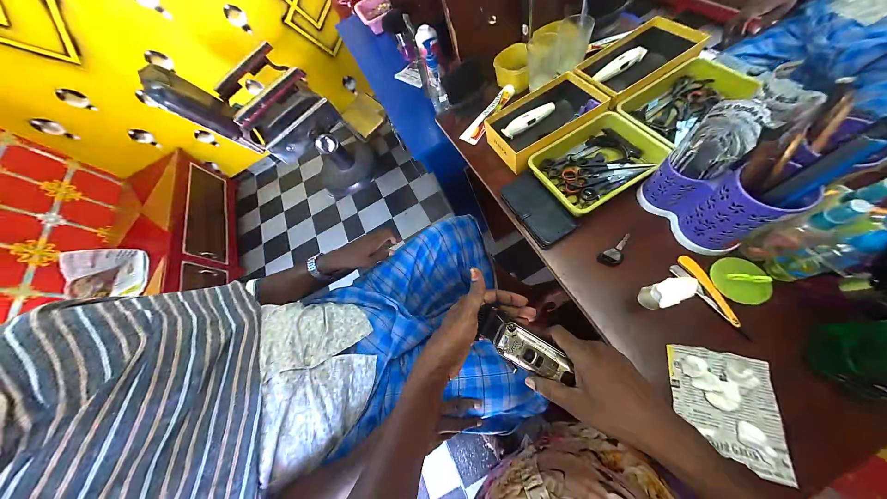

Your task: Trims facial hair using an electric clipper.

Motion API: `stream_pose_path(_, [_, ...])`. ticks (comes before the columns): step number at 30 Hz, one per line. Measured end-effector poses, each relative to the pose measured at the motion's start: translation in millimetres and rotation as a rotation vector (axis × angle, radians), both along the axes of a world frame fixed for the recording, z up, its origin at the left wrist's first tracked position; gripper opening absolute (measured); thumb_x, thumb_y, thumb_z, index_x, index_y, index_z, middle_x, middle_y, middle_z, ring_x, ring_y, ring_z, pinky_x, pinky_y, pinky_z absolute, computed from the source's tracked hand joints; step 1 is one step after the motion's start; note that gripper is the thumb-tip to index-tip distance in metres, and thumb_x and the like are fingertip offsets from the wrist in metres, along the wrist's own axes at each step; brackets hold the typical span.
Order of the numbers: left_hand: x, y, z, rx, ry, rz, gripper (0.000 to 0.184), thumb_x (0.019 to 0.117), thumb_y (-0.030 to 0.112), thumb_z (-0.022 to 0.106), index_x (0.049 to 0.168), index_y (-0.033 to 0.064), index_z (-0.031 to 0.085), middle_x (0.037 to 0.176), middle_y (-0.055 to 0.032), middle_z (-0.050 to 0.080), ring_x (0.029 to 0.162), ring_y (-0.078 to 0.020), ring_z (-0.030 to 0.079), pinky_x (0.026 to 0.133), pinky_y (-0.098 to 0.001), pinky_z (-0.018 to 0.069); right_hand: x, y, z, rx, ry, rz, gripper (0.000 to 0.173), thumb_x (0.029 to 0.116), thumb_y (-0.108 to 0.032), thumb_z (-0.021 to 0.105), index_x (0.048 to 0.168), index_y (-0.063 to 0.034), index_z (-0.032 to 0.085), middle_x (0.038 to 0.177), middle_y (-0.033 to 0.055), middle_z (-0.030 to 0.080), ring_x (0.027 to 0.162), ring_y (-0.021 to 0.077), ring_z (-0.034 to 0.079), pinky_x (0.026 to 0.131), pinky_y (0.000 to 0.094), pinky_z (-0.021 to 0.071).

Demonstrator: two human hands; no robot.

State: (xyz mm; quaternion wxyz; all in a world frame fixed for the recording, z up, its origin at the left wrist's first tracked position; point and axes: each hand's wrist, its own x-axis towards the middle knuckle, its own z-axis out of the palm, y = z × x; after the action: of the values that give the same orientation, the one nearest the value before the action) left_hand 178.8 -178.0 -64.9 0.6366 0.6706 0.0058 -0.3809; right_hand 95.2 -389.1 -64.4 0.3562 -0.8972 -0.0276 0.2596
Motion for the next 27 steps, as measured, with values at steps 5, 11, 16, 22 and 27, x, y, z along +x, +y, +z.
stream_pose_path(5, [3.0,-0.8,-1.8,-0.016,0.067,-0.057,0.089,0.1037,0.065,0.005,0.128,0.0062,0.067,0.121,-0.0125,0.074,0.115,-0.0231,0.068,0.098,-0.0407,0.0531,3.9,1.6,0.2,-0.008,-0.043,0.041,0.063,0.0906,-0.063,0.064,0.133,-0.0161,0.059,0.099,0.0092,0.071,0.095,0.0289,0.070,0.083,0.0524,0.0557])
stream_pose_path(11, [-8.5,5.1,0.7,-0.117,0.146,-0.045,0.090,0.1035,0.066,0.006,0.128,0.0040,0.067,0.121,-0.0142,0.072,0.114,-0.0219,0.068,0.097,-0.0381,0.0537,2.7,8.5,1.1,-0.039,-0.062,0.107,0.065,0.0905,-0.063,0.064,0.133,-0.0139,0.058,0.100,0.0114,0.071,0.095,0.0315,0.070,0.083,0.0536,0.0553])
stream_pose_path(16, [-34.1,24.3,13.9,-0.223,0.150,-0.046,0.083,0.1055,0.063,0.011,0.132,0.0041,0.063,0.127,-0.0123,0.070,0.118,-0.0199,0.065,0.101,-0.0372,0.0523,-6.8,31.6,1.2,-0.037,-0.100,0.225,0.066,0.0903,-0.059,0.066,0.134,-0.0105,0.057,0.098,0.0157,0.072,0.093,0.0369,0.071,0.079,0.0573,0.0553])
stream_pose_path(22, [-90.4,93.0,21.0,-0.379,0.064,0.139,0.084,0.1015,0.071,0.018,0.160,0.0121,0.032,0.159,-0.0093,0.043,0.143,-0.0221,0.044,0.113,-0.0453,0.0419,-14.5,79.0,-0.6,0.488,0.039,0.315,0.078,0.0800,-0.045,0.084,0.139,-0.0041,0.053,0.106,0.0110,0.073,0.091,0.0214,0.072,0.082,0.0485,0.0609])
stream_pose_path(27, [-147.2,197.3,60.0,-0.065,-0.338,0.806,0.054,0.1112,0.037,0.026,0.139,0.0012,0.055,0.136,-0.0116,0.065,0.126,-0.0243,0.062,0.106,-0.0442,0.0509,-25.1,145.2,26.0,0.994,0.055,0.265,0.076,0.0930,-0.051,0.070,0.143,-0.0053,0.036,0.097,-0.0048,0.065,0.072,0.0072,0.065,0.062,0.0309,0.0600])
